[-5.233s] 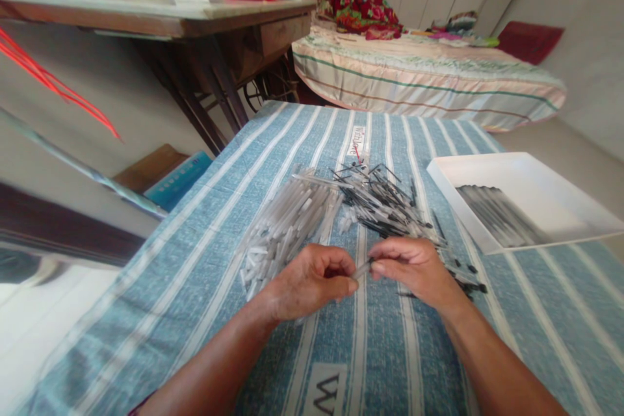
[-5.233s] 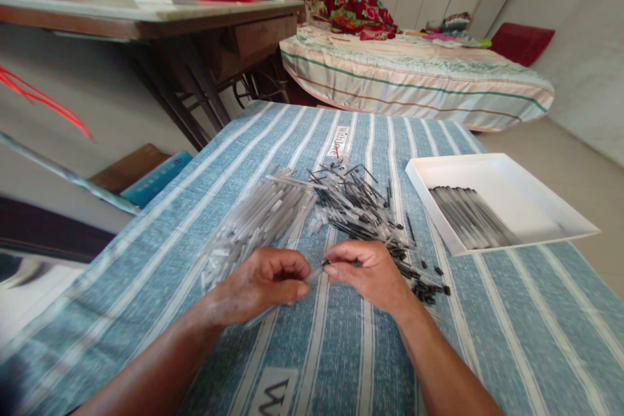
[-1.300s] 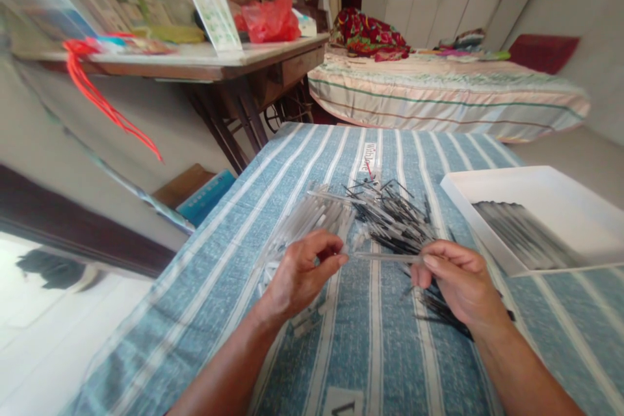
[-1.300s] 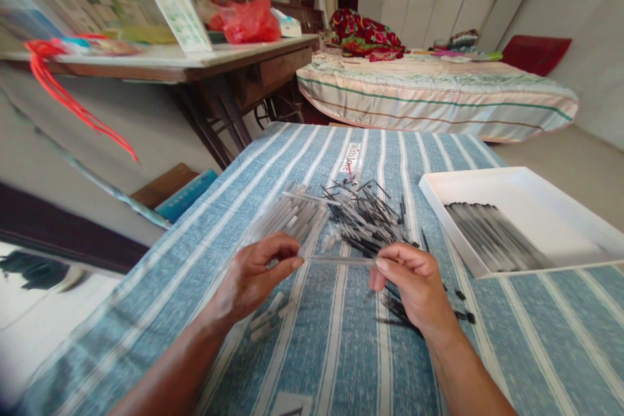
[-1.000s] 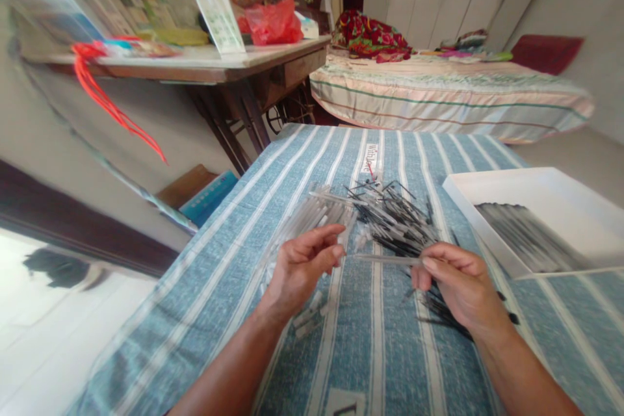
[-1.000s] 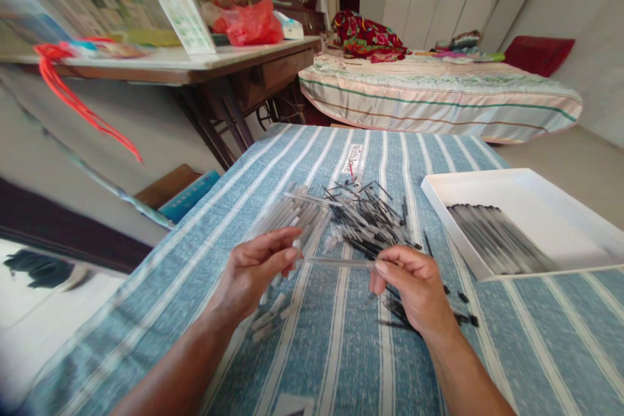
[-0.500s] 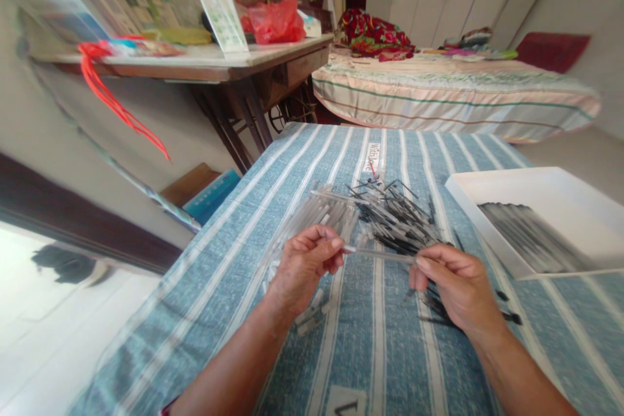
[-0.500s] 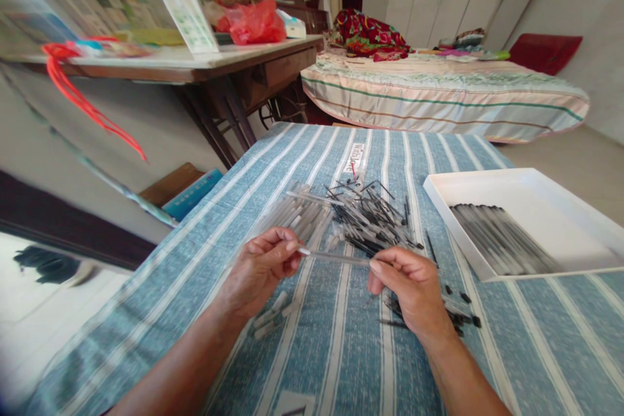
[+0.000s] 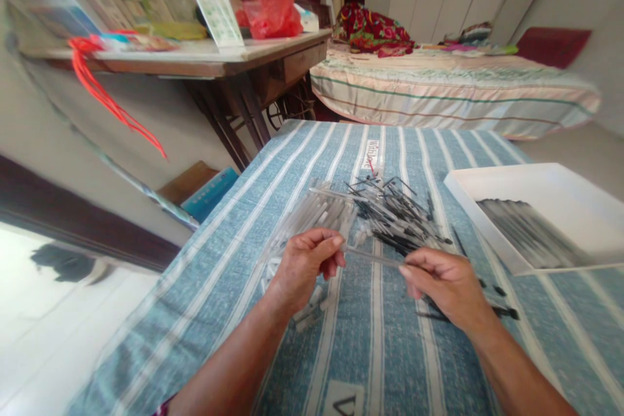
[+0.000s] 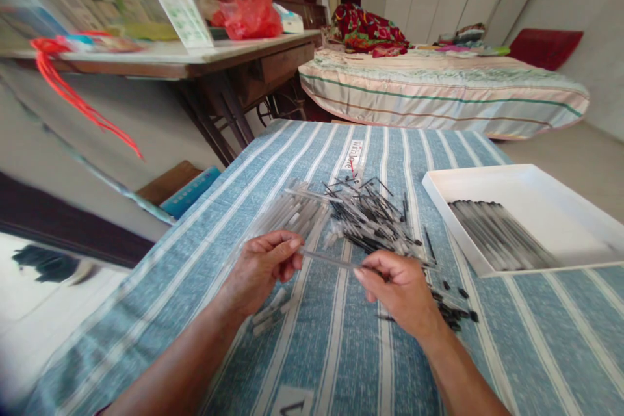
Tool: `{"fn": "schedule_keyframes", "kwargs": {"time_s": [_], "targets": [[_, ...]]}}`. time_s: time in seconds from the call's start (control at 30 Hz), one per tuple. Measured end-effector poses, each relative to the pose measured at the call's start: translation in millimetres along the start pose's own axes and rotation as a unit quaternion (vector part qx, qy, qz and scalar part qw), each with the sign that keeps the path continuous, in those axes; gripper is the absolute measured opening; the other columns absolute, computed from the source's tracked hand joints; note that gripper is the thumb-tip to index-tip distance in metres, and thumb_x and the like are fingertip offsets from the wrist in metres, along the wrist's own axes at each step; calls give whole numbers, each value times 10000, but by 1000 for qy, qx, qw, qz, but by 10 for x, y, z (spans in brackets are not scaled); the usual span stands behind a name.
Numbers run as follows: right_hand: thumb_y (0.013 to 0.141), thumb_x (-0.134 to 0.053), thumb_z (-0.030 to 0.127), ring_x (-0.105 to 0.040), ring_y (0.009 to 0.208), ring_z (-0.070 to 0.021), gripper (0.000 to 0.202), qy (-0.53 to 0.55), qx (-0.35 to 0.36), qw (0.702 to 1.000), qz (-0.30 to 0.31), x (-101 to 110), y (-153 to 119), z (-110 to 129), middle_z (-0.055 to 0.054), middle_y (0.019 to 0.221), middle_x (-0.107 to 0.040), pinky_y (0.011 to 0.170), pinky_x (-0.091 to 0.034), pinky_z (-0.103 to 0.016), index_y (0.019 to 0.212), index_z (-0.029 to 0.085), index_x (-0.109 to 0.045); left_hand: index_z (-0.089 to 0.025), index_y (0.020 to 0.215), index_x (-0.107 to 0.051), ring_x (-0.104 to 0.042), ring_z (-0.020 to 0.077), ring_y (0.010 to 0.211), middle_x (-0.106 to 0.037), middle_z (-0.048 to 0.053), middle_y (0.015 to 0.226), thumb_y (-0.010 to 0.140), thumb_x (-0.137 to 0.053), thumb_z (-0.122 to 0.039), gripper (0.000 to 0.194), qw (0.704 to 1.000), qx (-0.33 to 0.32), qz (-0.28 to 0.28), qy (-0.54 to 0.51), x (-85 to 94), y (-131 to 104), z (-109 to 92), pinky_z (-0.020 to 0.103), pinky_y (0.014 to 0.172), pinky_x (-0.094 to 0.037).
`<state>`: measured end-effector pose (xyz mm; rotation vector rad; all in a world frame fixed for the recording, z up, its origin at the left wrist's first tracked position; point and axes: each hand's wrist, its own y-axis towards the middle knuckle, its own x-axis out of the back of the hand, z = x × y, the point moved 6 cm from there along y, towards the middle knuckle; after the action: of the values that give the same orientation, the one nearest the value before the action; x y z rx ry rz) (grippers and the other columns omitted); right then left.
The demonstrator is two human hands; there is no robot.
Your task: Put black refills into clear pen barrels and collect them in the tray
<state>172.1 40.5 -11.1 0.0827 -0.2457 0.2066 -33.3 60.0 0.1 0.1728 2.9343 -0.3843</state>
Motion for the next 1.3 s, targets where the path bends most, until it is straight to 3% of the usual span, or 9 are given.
{"fn": "schedule_keyframes", "kwargs": {"time_s": [0.17, 0.33, 0.63, 0.97, 1.13, 1.23, 1.3], "targets": [[817, -556, 383, -393, 394, -74, 250, -27, -32, 997, 58, -167, -37, -17, 64, 452, -438, 409, -311, -196, 718, 159, -609, -132, 666, -607, -430, 36, 351, -589, -18, 486, 751, -633, -311, 200, 1000, 8, -8, 20, -12, -1, 41, 142, 352, -286], [854, -490, 361, -393, 458, -87, 275, -104, 27, 993, 42, -239, -67, 89, 54, 494, -399, 458, -313, -208, 692, 167, -599, -131, 620, -582, -408, 34, 322, -567, -25, 456, 725, -641, -296, 203, 999, 24, -36, 7, -10, 9, 100, 139, 327, -263], [880, -449, 297, -404, 468, -99, 250, -193, 146, 970, 4, -304, -118, 193, 41, 516, -425, 488, -317, -222, 676, 194, -549, -134, 621, -573, -416, 46, 301, -566, -20, 453, 712, -637, -300, 199, 999, 38, -25, 0, -47, -11, 128, 147, 314, -292], [887, -445, 272, -470, 517, -107, 241, -258, 167, 951, 19, -364, -31, 194, 25, 555, -507, 538, -330, -228, 678, 195, -538, -143, 582, -571, -411, 46, 323, -553, -21, 457, 741, -618, -298, 227, 996, 5, -36, 77, -37, 28, 57, 150, 329, -283], [883, -467, 307, -540, 592, -137, 238, -337, 187, 923, 13, -312, 33, 258, -5, 602, -578, 586, -369, -242, 699, 202, -574, -139, 605, -597, -464, 65, 401, -600, 5, 530, 769, -606, -330, 252, 993, -4, 21, 116, -146, 13, 39, 161, 395, -355], [848, -526, 298, -562, 636, -148, 178, -285, 181, 941, -7, -198, 50, 322, -12, 633, -608, 629, -405, -252, 713, 207, -597, -147, 651, -607, -464, 73, 421, -610, 1, 549, 745, -633, -326, 203, 998, 9, 11, 53, -136, 15, 46, 163, 404, -365], [787, -608, 303, -582, 649, -149, 102, -147, 142, 977, -55, -69, 66, 324, -13, 677, -637, 626, -434, -252, 759, 205, -614, -162, 717, -616, -467, 77, 434, -620, -5, 571, 718, -662, -313, 158, 999, 27, -7, -18, -121, 20, 55, 162, 405, -370]]}}
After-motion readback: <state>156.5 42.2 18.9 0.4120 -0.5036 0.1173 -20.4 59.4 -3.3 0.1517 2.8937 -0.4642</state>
